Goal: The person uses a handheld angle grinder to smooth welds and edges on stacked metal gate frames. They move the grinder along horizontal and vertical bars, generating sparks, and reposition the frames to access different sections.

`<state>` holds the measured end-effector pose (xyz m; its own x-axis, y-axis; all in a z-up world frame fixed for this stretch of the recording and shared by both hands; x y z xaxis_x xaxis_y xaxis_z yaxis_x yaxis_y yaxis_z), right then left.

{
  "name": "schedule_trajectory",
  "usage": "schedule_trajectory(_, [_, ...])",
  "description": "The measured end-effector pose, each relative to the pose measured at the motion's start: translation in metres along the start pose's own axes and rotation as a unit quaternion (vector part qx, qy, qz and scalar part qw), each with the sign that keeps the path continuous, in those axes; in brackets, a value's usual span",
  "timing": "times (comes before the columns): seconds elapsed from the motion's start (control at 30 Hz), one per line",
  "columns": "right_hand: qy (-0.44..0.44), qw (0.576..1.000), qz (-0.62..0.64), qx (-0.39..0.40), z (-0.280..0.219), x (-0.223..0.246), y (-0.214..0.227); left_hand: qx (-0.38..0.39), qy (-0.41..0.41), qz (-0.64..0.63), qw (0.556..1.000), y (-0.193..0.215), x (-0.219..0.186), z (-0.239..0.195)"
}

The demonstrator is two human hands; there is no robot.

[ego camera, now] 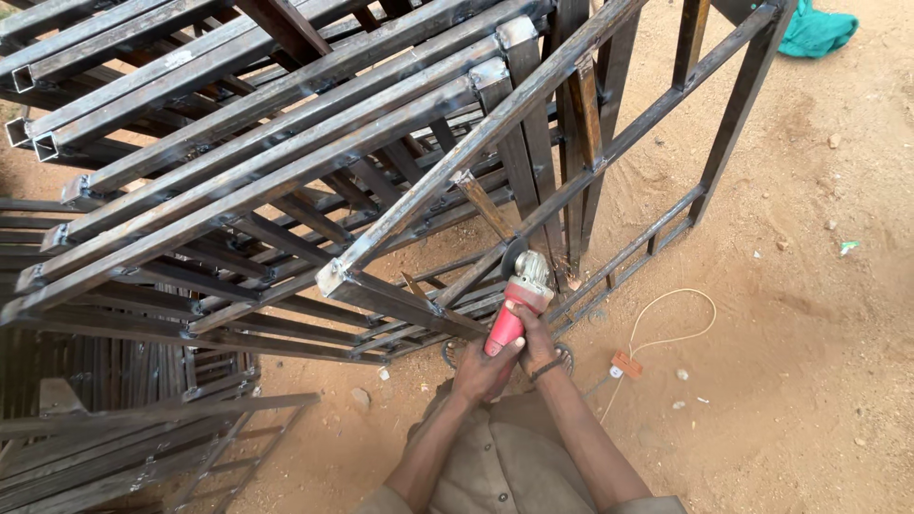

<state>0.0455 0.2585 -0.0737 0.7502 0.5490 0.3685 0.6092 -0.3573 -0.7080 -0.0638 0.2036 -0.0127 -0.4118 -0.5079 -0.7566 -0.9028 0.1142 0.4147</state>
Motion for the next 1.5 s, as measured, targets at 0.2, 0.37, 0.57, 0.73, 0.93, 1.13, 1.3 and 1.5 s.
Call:
schedule_trajectory(0.2, [-0.028, 0.999, -0.014, 0.017, -0.009, -0.009, -0.015, 0.001, -0.041, -0.101, 0.994, 0.012, -0.013, -0.011])
schedule_trajectory(0.37, [0.056, 0.998, -0.004, -0.002, -0.004, -0.002, -0.018, -0.017, -0.025, 0.023, 0.999, 0.025, -0.014, -0.001])
schedule_trajectory(0.57, [0.002, 1.000, 0.013, -0.016, 0.001, -0.015, -0.020, -0.007, -0.053, 0.022, 0.998, 0.036, -0.028, 0.001])
schedule_trajectory(0.73, [0.031, 0.999, 0.026, -0.018, 0.002, -0.014, -0.018, 0.014, 0.017, 0.082, 0.996, 0.035, -0.012, 0.005])
schedule_trajectory(0.93, [0.024, 0.999, 0.016, -0.032, 0.000, -0.024, -0.010, 0.033, -0.014, 0.049, 0.998, 0.030, 0.001, 0.004])
schedule_trajectory(1.13, [0.002, 1.000, 0.012, -0.016, 0.009, -0.022, -0.010, 0.022, -0.062, 0.005, 0.998, 0.028, -0.011, 0.004])
schedule_trajectory(1.3, [0.039, 0.998, 0.012, -0.055, 0.001, -0.018, 0.002, 0.039, -0.020, 0.013, 0.999, 0.020, 0.000, -0.002])
schedule_trajectory(1.5, [0.055, 0.997, -0.023, -0.051, 0.009, -0.006, -0.002, 0.026, -0.035, 0.043, 0.998, 0.017, 0.001, 0.016])
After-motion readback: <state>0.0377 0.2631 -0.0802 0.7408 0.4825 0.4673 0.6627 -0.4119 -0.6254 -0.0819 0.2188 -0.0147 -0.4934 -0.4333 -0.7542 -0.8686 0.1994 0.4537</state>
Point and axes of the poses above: each hand's wrist, its own z-axis towards the middle knuckle, its own y-axis out of the back of the hand, x = y × z, the point moved 7 cm from there along z, towards the middle knuckle, and after that the axes turned 6 degrees about z, right-handed, at the moved point
